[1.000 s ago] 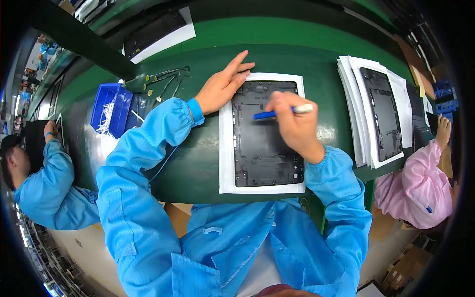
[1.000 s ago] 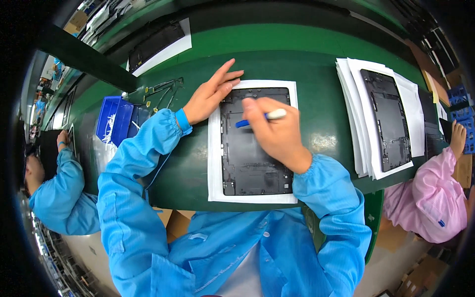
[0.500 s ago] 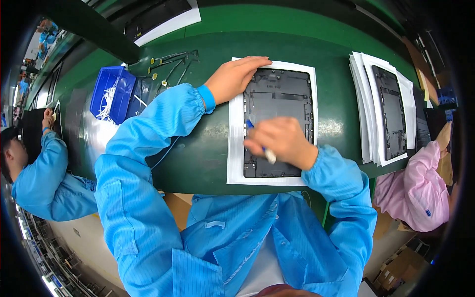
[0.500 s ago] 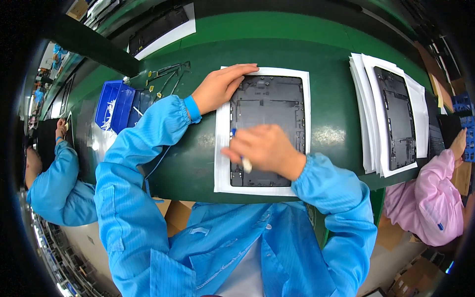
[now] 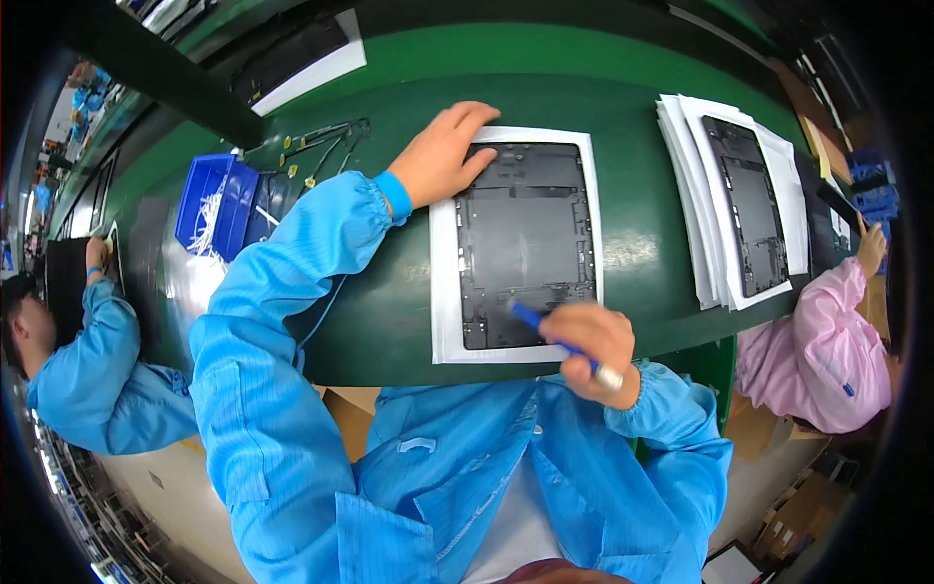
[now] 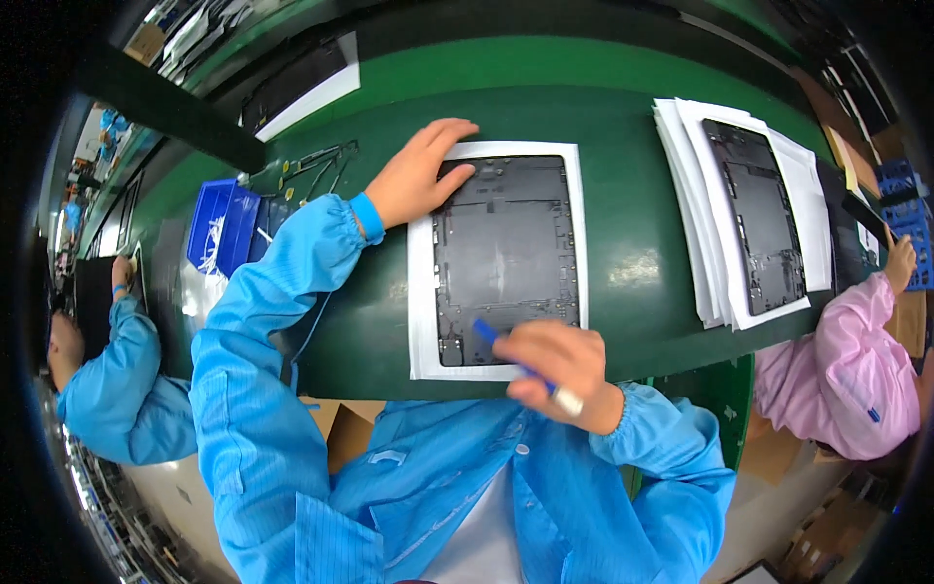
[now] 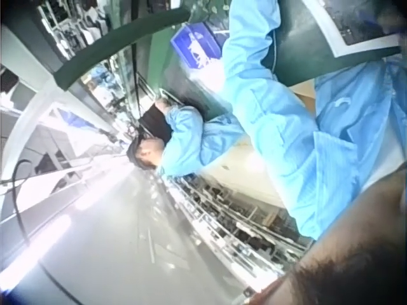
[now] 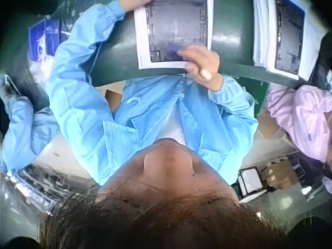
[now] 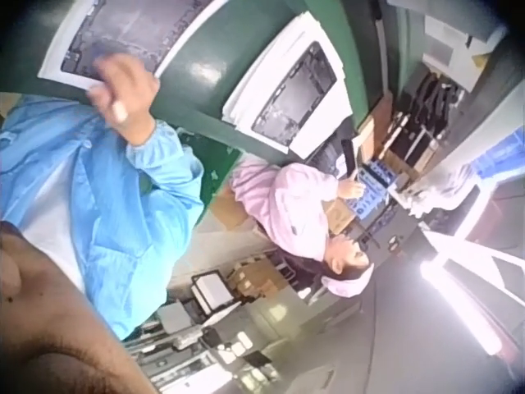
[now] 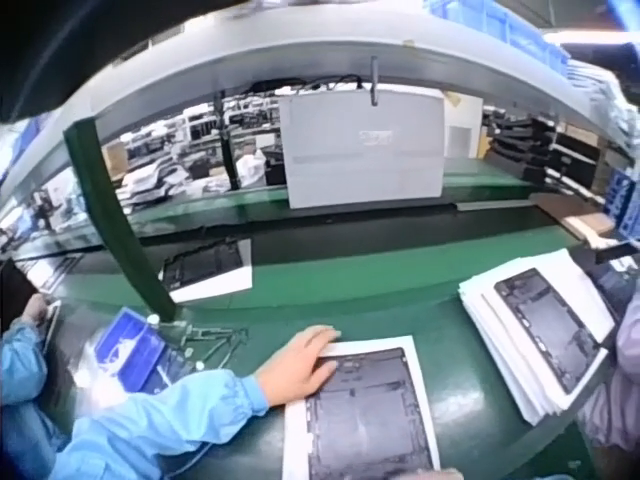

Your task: The person assembles internal components of electronic screen devices by hand, connecting internal wiring and protective film to connector pins within a tablet casing. The person uses a plastic spudger and tweezers to manipulate the small components.

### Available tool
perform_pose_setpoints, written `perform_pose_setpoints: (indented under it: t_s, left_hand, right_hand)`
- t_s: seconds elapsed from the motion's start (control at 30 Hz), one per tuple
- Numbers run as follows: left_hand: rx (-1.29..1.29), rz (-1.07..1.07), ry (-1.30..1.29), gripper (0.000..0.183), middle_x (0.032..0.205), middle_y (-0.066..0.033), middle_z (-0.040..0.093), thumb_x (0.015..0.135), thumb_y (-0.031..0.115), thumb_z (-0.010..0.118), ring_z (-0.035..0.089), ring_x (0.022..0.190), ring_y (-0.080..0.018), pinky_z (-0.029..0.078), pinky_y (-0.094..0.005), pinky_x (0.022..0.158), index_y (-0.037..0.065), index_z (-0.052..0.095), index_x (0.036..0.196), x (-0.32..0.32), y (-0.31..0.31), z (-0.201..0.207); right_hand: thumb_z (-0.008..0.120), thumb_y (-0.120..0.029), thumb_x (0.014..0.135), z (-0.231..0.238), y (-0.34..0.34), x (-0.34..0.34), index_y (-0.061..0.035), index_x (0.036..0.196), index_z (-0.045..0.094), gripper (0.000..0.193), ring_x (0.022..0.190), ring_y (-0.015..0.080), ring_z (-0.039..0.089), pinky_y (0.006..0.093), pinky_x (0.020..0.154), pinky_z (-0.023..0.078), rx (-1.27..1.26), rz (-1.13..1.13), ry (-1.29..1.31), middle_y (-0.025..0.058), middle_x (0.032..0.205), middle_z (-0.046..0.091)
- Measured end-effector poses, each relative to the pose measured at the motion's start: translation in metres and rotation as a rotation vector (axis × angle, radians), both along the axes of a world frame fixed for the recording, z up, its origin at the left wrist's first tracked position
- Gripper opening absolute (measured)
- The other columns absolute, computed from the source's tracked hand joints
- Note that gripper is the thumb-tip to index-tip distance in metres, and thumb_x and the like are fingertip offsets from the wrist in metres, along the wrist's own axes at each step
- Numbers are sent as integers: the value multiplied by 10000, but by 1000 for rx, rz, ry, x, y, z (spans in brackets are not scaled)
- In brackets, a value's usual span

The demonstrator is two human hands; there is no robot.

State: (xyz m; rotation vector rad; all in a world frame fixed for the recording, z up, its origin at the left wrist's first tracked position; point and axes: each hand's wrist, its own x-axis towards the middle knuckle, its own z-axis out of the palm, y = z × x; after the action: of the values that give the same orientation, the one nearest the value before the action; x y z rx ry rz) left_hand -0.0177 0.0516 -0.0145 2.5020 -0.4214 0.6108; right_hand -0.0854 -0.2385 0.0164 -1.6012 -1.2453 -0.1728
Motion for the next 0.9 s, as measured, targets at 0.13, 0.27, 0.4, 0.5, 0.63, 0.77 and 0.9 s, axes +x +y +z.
perform_pose_setpoints:
  t_s: [0.13, 0.27, 0.4, 0.5, 0.63, 0.77, 0.9]
  left_hand:
    - [205, 81, 500, 579, 1178, -211, 569, 852, 372, 682, 557, 1067, -379, 464, -401, 929, 23, 493, 1273, 26, -9, 30]
    - [228, -60, 917, 474, 1106, -187, 604, 877, 413, 651, 581, 1004, -352, 460, -420, 880, 23, 585, 1138, 54, -17, 68]
    - [220, -204, 575, 344, 983, -179, 635, 939, 371, 584, 599, 937, -342, 466, -404, 807, 57, 612, 1076, 60, 11, 57]
    - [182, -53, 634, 325, 947, -140, 646, 955, 299, 585, 623, 871, -239, 485, -372, 754, 64, 561, 1178, 42, 18, 91]
    - [-290, 159, 341, 454, 996, -70, 656, 950, 200, 608, 628, 892, -122, 532, -292, 778, 30, 458, 1343, 17, 60, 119]
    - [-779, 236, 403, 450, 1104, -75, 632, 883, 32, 602, 623, 976, -155, 521, -318, 864, -15, 464, 1309, -55, 57, 97]
    - [-1091, 380, 446, 535, 1222, -81, 589, 824, 42, 653, 550, 1099, -180, 436, -327, 963, -13, 457, 1320, -132, 2, 40]
  right_hand:
    - [544, -353, 975, -22, -6, 5, 13, 1025, 651, 384, 598, 180, 605, 267, 560, 487, -4, -176, 334, 136, 899, 626]
    - [507, -330, 1001, -21, -4, 17, 22, 1054, 637, 380, 575, 127, 578, 239, 554, 452, 10, -224, 466, 128, 982, 594]
    - [489, -385, 1001, -22, -6, 21, 29, 1048, 638, 442, 585, 121, 584, 237, 557, 447, 71, -191, 393, 135, 988, 582]
    - [424, -468, 1002, -20, -12, 28, 34, 1021, 639, 546, 618, 147, 589, 275, 628, 461, 108, -266, 312, 147, 969, 587]
    - [350, -507, 1011, -14, -23, 34, 28, 983, 639, 609, 778, 210, 585, 324, 688, 469, 150, -385, 243, 155, 953, 589]
    - [389, -355, 1036, -15, -27, 41, 25, 876, 598, 462, 835, 225, 576, 330, 721, 485, 184, -392, 241, 151, 962, 586]
    - [441, -163, 1020, -12, -17, 44, 31, 882, 560, 266, 857, 204, 598, 293, 712, 492, 45, -307, 500, 146, 1027, 585]
